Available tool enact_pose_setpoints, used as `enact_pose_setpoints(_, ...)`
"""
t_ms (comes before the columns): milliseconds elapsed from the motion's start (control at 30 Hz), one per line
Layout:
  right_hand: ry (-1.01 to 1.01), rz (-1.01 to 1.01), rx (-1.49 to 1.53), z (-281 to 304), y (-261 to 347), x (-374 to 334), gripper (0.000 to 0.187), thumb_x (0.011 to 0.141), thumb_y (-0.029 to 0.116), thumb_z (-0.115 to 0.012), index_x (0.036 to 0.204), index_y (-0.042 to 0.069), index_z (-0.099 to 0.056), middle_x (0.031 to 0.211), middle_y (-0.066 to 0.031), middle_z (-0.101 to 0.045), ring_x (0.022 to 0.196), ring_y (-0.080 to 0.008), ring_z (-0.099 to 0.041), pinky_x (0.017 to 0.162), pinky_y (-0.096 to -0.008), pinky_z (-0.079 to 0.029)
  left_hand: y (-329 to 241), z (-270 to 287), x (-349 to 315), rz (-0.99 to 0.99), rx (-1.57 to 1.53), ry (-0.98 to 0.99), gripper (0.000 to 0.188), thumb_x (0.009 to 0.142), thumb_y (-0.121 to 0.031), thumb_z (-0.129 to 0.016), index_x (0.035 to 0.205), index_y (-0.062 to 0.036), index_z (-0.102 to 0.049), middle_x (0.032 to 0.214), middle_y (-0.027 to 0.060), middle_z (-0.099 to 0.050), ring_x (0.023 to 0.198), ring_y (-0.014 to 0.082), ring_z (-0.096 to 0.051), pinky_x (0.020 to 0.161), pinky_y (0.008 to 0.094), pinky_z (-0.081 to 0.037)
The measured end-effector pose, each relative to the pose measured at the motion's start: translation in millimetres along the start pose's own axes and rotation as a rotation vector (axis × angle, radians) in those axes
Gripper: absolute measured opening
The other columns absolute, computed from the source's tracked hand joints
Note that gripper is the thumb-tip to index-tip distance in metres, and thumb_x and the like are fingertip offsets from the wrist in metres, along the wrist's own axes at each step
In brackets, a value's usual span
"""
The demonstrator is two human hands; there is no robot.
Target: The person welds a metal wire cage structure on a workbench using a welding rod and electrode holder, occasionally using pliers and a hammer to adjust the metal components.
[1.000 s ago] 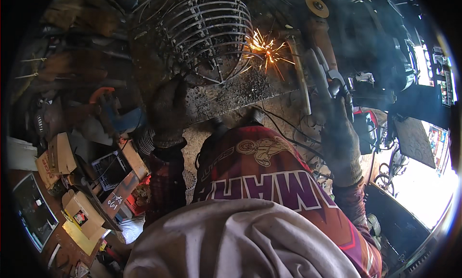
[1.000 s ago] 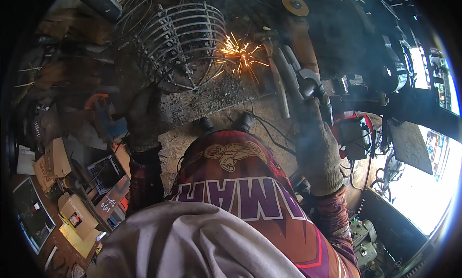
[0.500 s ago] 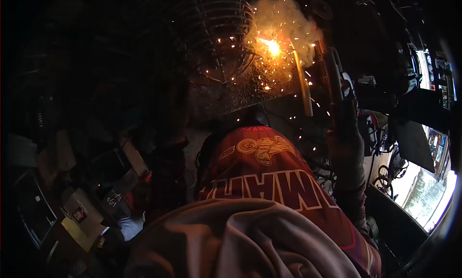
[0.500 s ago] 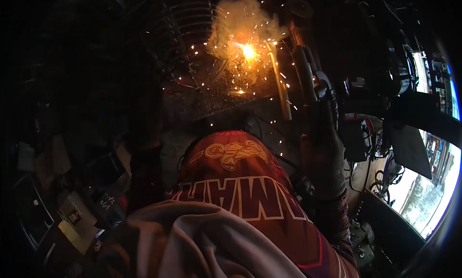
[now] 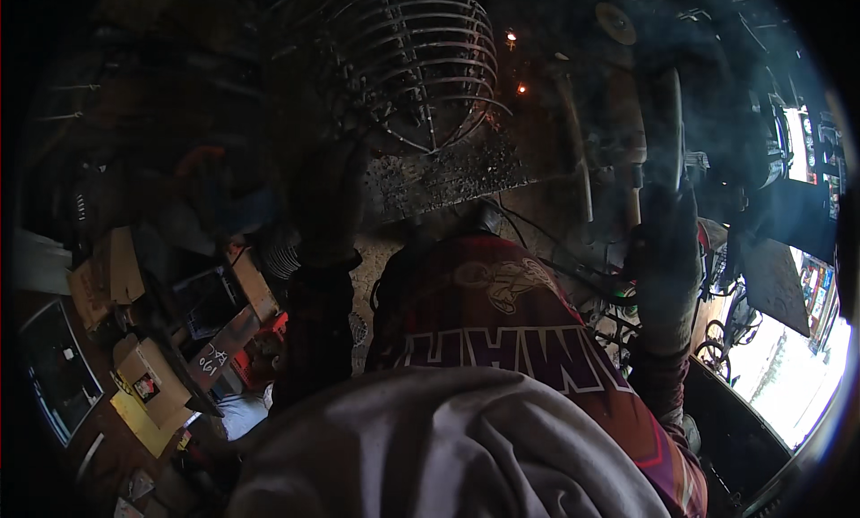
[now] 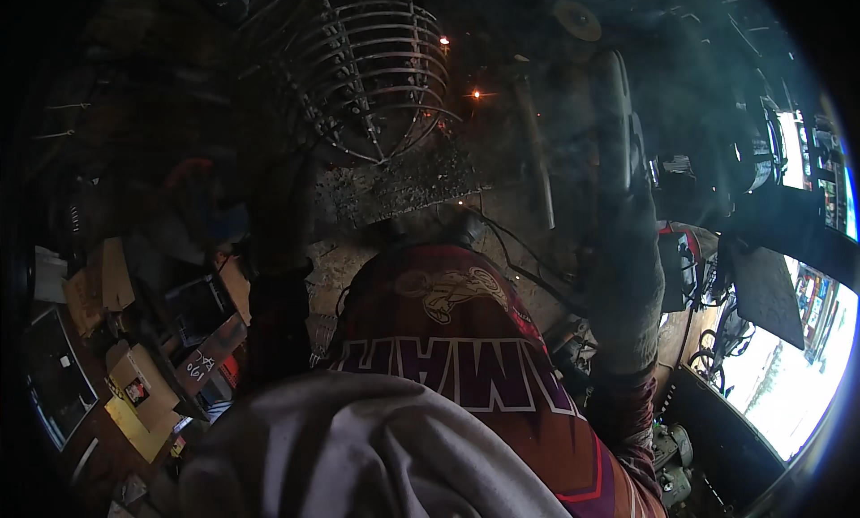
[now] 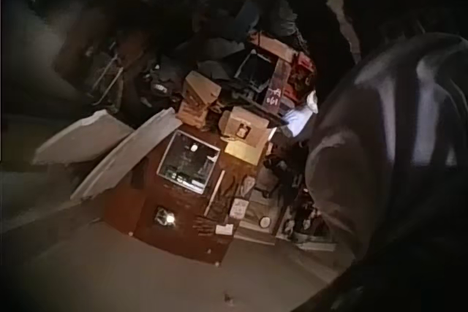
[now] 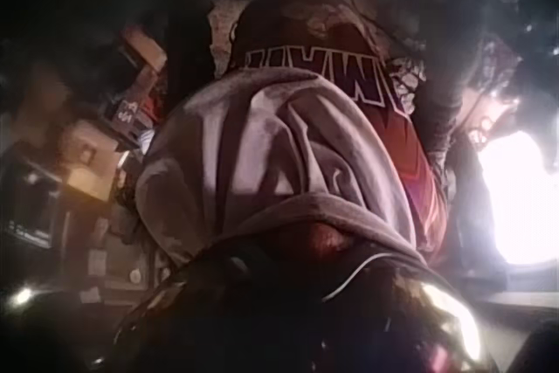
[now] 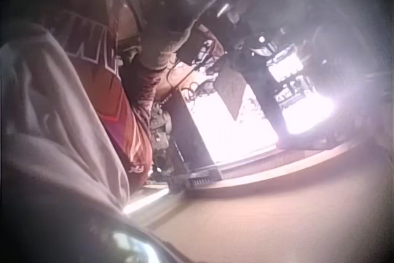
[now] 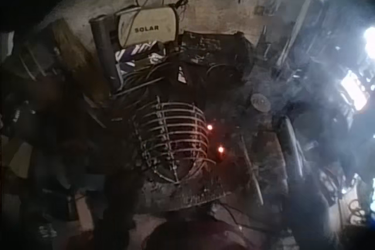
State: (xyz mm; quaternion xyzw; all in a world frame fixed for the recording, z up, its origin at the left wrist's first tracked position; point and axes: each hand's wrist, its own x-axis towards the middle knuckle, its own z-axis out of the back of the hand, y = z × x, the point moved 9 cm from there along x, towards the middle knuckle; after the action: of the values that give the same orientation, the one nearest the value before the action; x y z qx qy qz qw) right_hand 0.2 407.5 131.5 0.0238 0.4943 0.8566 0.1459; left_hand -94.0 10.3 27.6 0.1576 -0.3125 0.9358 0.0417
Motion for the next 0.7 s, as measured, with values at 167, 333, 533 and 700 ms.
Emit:
enact_pose_setpoints(167, 0.079, -0.131, 0.280, -11, 1, 5, 0.080, 0.095, 0.004, -0.062, 0.166, 0.003, -0.025, 0.125, -0.0072, -0.064, 0.092, -0.0082, -0.061, 0.075, -0.0232, -0.053, 5, 2, 0, 0.135, -0.089, 0.045, 0.026, 0.097, -0.029, -0.072, 0.110, -0.0060, -0.076, 0.094, 0.0104, -0.071, 0.088, 0.0264, -0.069, 0.083, 0.0391, -0.053)
enact_pose_setpoints(333, 0.221, -0.068, -0.067, -16, 12, 1, 0.081, 0.091, 0.000, -0.057, 0.166, 0.006, -0.028, 0.120, -0.0082, -0.065, 0.086, -0.0098, -0.062, 0.072, -0.0265, -0.055, 4, 4, -2, 0.127, -0.087, 0.016, 0.029, 0.097, -0.029, -0.073, 0.110, -0.0029, -0.075, 0.098, 0.0121, -0.071, 0.093, 0.0267, -0.069, 0.087, 0.0391, -0.053)
enact_pose_setpoints(533, 0.194, -0.086, -0.044, -13, 14, 4, 0.082, 0.087, 0.004, -0.059, 0.165, 0.008, -0.034, 0.112, -0.0082, -0.066, 0.085, -0.0099, -0.062, 0.073, -0.0272, -0.054, 4, 3, -2, 0.115, -0.057, 0.014, 0.025, 0.098, -0.028, -0.070, 0.115, -0.0107, -0.078, 0.094, 0.0127, -0.075, 0.086, 0.0309, -0.071, 0.078, 0.0414, -0.055)
enact_pose_setpoints(700, 0.247, -0.089, -0.066, -19, 20, 9, 0.083, 0.084, 0.003, -0.059, 0.164, 0.007, -0.036, 0.106, -0.0073, -0.066, 0.087, -0.0117, -0.063, 0.077, -0.0294, -0.054, 5, 2, -4, 0.029, 0.023, -0.022, 0.026, 0.098, -0.029, -0.071, 0.115, -0.0104, -0.078, 0.097, 0.0132, -0.075, 0.088, 0.0316, -0.071, 0.078, 0.0426, -0.055)
